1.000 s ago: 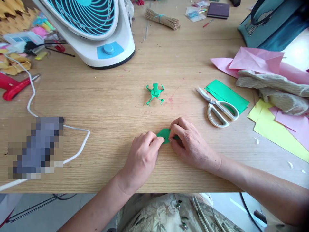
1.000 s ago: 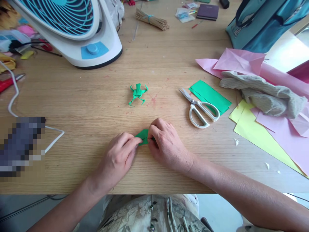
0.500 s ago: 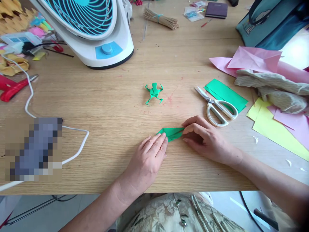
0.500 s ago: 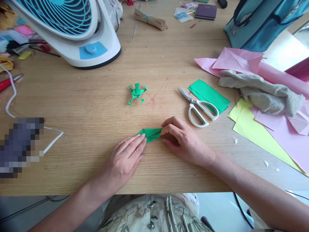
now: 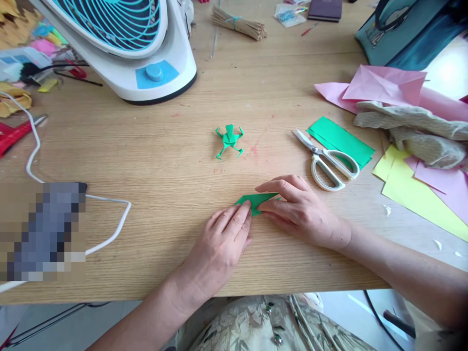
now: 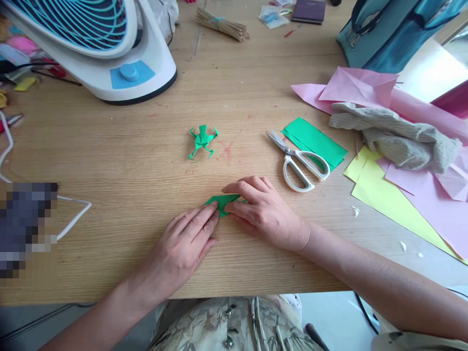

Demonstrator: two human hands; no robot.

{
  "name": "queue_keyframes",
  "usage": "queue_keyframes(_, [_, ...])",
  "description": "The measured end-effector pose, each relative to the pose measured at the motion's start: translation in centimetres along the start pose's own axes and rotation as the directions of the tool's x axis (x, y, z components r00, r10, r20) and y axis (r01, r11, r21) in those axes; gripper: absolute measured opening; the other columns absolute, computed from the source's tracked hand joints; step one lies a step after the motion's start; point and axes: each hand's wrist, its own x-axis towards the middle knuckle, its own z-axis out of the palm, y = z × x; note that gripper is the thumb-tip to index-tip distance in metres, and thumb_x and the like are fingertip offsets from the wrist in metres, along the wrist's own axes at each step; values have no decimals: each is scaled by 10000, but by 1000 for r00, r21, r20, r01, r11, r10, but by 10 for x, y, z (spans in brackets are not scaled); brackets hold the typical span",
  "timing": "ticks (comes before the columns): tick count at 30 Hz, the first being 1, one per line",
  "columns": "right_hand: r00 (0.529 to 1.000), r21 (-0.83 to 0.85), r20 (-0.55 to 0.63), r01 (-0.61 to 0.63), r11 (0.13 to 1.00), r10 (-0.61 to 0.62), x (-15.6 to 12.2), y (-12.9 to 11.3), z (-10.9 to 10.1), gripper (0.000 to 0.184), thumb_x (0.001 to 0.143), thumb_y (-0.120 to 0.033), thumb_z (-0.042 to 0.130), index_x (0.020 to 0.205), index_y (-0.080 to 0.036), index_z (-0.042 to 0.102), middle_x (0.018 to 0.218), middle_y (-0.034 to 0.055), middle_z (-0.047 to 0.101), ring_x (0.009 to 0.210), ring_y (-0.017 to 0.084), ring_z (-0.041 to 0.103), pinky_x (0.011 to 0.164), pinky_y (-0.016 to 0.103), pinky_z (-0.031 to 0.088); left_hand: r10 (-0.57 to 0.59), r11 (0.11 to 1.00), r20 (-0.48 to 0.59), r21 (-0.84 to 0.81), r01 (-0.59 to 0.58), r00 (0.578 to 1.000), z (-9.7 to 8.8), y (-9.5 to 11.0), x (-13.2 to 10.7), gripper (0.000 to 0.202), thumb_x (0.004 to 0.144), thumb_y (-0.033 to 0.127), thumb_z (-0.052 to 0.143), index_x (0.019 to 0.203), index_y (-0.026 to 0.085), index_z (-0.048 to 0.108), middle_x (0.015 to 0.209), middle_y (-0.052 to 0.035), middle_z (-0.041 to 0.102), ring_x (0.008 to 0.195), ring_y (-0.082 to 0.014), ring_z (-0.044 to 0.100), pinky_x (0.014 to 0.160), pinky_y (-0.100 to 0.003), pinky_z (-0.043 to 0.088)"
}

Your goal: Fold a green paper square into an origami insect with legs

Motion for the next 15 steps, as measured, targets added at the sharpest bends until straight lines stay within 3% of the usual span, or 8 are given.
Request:
queue_keyframes(6, [997,97,-23,-78,992,80,0,4,1,134,927,-220,617,1007,-229,723,1090,105,659,966,233,591,868,427,471,16,1000,26,-1,-16,1000,1,-2,1,376,971,253,530,1290,65,594,1417,-171,581,1240,-269,583,1021,-399,496])
queue_keyframes(11, [997,105,-25,-76,992,79,-1,7,-1,108,928,-212,613,982,-211,707,1166,120,642,1033,246,586,898,442,468,30,999,24,16,-30,999,2,-3,1,419,972,276,528,1313,35,571,1399,-183,594,1228,-274,597,1037,-390,496])
queue_keyframes(15, [998,10,-30,-54,998,55,-4,12,-6,92,927,-225,619,931,-229,711,1212,109,631,1039,263,573,880,462,449,31,999,48,12,-32,998,1,-3,0,428,982,271,509,1337,35,545,1419,-189,575,1257,-270,585,1063,-392,484])
